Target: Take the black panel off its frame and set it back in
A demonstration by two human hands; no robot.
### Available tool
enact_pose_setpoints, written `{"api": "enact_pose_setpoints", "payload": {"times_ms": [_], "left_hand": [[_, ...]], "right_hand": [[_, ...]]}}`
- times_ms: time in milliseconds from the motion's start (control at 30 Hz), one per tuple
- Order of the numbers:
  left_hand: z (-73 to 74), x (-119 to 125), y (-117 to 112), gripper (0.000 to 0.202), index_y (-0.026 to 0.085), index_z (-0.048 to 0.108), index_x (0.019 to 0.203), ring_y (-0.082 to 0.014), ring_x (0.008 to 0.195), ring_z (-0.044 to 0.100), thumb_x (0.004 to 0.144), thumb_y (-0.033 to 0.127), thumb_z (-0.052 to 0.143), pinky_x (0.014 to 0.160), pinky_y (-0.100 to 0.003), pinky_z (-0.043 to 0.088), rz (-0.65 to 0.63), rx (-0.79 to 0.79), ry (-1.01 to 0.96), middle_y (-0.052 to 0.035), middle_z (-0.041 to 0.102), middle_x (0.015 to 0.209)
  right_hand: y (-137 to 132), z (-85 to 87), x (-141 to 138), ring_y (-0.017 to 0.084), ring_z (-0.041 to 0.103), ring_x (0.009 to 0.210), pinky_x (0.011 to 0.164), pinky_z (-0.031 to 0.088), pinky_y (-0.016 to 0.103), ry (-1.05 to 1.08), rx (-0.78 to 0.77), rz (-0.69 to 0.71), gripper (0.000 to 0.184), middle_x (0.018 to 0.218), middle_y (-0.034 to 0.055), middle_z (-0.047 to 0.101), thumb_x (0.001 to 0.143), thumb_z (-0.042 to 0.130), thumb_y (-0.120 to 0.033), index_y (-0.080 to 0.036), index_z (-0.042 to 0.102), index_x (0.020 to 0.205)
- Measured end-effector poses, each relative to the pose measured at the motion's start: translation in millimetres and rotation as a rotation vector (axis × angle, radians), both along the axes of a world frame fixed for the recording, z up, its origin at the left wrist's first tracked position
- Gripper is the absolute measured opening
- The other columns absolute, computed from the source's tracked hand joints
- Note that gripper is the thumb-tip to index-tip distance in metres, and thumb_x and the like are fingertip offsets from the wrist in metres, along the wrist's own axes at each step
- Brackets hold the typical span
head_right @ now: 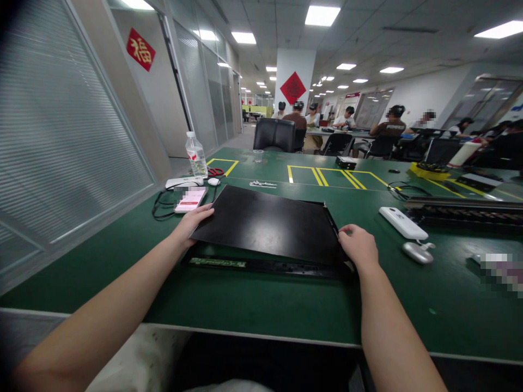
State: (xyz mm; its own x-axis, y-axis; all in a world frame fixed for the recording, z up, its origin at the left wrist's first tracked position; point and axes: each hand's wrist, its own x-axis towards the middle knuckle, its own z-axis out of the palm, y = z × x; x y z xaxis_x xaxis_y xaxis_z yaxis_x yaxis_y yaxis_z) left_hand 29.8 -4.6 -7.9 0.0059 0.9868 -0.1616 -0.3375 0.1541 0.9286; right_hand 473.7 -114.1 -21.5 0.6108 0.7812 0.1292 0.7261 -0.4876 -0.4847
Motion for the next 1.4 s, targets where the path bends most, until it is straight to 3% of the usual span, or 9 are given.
{"api": "enact_pose_setpoints", "payload": {"times_ms": [300,533,900,1400], "left_hand": [[0.3,-7,1,0.047,0.014,0.079,0.102,-0.0224,0.078,0.075,0.056,0.015,0.09,0.071,-0.032,0.059,-0.029,0.083,0.101,-0.0099,0.081,0.094],[-8.4,-15,9,0.055,0.014,0.079,0.097,-0.0221,0.068,0.071,0.045,0.022,0.095,0.066,-0.033,0.056,-0.016,0.07,0.318,-0.0062,0.077,0.076],[-8.5,-9,1,0.028,0.019,0.076,0.073,-0.0234,0.064,0.065,0.048,0.014,0.088,0.061,-0.031,0.048,-0.053,0.076,0.507,-0.0011,0.066,0.059],[-14.0,-11,6,0.014,0.023,0.071,0.057,-0.025,0.07,0.059,0.05,0.017,0.081,0.069,-0.032,0.046,-0.037,0.281,0.735,-0.0035,0.068,0.065]], "right_hand": [[-1,6.1,-4,0.023,0.068,0.071,0.07,0.049,0.034,0.108,0.01,-0.024,0.025,0.078,0.0036,0.078,0.079,0.057,-0.028,-0.023,0.077,0.092],[0,3.6,-2,0.023,0.068,0.068,0.064,0.049,0.033,0.129,0.068,-0.022,0.026,0.074,0.0048,0.077,0.075,0.057,-0.03,-0.022,0.076,0.09],[-4,13.5,-11,0.018,0.06,0.05,0.053,0.049,0.03,0.25,0.074,-0.048,0.024,0.075,0.0054,0.078,0.077,0.059,-0.032,-0.021,0.075,0.092],[-4,12.3,-12,0.017,0.057,0.047,0.05,0.046,0.03,0.268,0.097,-0.055,0.022,0.076,0.0058,0.079,0.077,0.059,-0.033,-0.021,0.073,0.087]]}}
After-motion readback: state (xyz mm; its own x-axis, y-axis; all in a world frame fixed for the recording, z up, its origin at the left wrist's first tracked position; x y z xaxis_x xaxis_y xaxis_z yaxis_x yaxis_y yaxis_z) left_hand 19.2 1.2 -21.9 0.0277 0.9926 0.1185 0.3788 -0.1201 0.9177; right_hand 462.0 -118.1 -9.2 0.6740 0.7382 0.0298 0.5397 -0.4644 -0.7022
